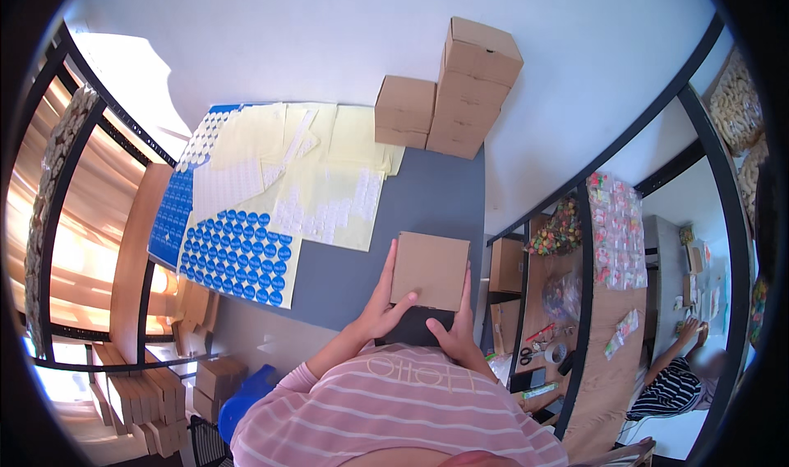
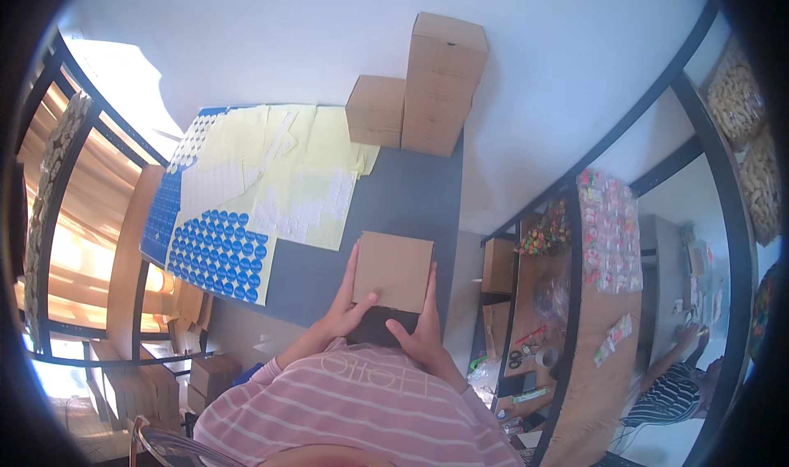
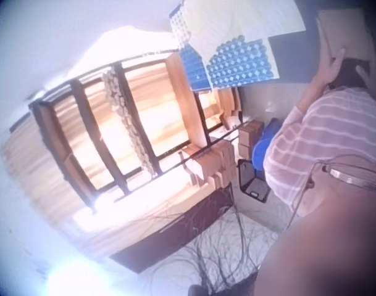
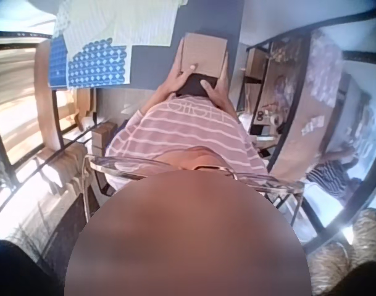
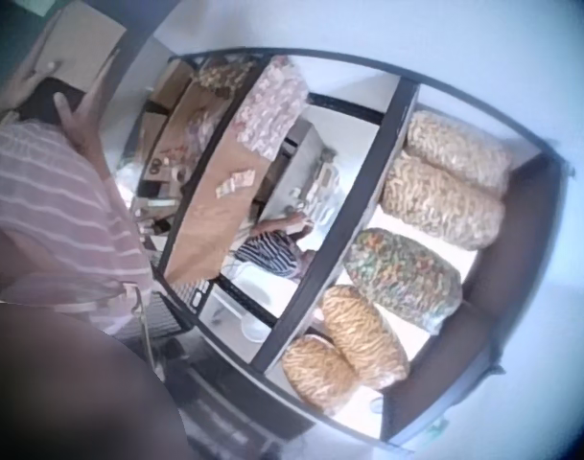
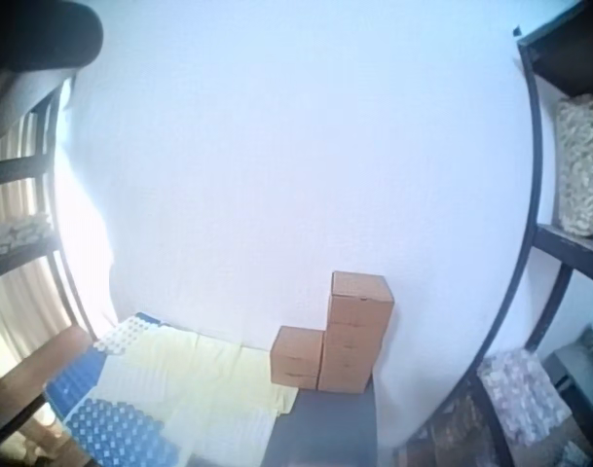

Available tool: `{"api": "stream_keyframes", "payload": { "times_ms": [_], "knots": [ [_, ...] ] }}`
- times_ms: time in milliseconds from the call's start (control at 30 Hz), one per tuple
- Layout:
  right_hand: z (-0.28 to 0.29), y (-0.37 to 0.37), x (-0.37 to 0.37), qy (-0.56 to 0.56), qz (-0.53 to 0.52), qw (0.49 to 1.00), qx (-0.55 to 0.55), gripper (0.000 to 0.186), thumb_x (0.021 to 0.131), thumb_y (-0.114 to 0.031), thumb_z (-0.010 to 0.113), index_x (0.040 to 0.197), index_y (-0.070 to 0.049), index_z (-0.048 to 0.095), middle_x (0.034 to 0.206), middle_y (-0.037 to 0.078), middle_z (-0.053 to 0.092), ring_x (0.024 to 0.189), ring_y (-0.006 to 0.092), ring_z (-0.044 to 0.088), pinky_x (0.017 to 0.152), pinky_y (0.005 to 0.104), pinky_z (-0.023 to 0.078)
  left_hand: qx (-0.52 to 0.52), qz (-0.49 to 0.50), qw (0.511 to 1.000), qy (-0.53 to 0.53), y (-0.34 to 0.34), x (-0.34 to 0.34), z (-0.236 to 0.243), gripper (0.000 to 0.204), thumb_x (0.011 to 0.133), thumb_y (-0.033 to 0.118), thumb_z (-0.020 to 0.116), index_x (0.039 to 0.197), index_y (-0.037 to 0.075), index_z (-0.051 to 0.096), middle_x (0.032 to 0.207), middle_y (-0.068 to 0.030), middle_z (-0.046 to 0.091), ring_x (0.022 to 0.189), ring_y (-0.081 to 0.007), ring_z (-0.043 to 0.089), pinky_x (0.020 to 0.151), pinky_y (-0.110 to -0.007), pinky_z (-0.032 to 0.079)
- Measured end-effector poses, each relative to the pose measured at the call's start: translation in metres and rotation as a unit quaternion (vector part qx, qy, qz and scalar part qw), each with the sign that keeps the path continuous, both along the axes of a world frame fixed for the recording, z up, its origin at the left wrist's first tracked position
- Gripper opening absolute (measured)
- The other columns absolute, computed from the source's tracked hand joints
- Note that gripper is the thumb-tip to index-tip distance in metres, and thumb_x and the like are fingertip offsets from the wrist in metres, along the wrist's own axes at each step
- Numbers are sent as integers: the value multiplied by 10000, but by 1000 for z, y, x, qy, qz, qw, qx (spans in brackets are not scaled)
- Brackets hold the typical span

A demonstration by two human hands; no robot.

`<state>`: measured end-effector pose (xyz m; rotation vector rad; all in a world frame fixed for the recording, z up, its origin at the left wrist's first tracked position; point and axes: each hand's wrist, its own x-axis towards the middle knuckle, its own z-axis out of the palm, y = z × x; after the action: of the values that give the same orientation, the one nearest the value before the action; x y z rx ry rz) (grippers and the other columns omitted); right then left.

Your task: The person assembles small cardboard boxes, places multiple small plastic bags containing colorful items into each box, and closes the flaps. The person repeats this process for several boxes, stacking completed boxes on the table.

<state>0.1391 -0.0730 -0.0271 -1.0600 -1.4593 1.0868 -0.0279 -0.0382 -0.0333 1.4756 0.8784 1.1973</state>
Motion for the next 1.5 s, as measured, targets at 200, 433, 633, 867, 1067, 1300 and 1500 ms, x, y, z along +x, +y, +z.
{"api": "stream_keyframes", "payload": {
  "times_ms": [200,433,633,867,1067,1300,1500],
  "knots": [
    [41,64,-28,-237,0,954,184,943,760,-223,731,1460,16,147,1494,250,204,1359,398,279,1083,451,287,-104,123,958,-236,93,-28,22,676,934,314,540,1457,27,222,1460,-141,307,1335,-226,312,1088,-344,264],
    [20,57,-20,-242,-116,948,171,640,777,-124,685,1340,-12,403,1378,197,410,1248,367,429,1022,439,369,13,193,980,-47,260,-66,70,683,916,316,556,1437,-3,252,1443,-170,337,1318,-246,357,1070,-337,299],
    [-17,14,21,-299,-288,907,73,583,782,-95,661,1310,-10,430,1308,201,449,1218,374,438,1017,437,359,-30,164,986,21,314,-44,60,662,884,381,590,1377,-6,374,1312,-181,492,1206,-244,483,1001,-328,379],
    [-42,-11,33,-310,-336,889,36,528,792,-81,633,1284,-10,454,1293,208,452,1215,385,430,1009,441,358,-41,193,980,-23,336,-20,51,612,881,402,574,1316,-13,463,1230,-174,558,1126,-236,538,960,-312,405],
    [-43,-11,30,-295,-329,897,28,498,812,-114,638,1273,-25,473,1301,202,449,1212,385,434,1010,441,357,-7,234,972,39,360,-23,33,631,885,436,557,1301,-31,471,1251,-208,542,1162,-276,515,993,-346,380],
    [-48,-10,35,-237,-340,910,-6,545,814,-202,683,1284,-39,458,1306,186,438,1208,346,448,1005,393,374,69,240,968,34,380,-36,23,415,971,347,418,1154,-5,541,1140,-125,538,1124,-235,474,998,-363,338],
    [-60,-30,36,-151,-373,913,-73,599,803,-234,703,1309,-76,424,1301,144,438,1172,294,470,964,379,399,214,313,888,-259,264,6,93,304,922,215,423,1155,25,468,1160,-106,486,1036,-216,480,895,-361,384]
  ]
}}
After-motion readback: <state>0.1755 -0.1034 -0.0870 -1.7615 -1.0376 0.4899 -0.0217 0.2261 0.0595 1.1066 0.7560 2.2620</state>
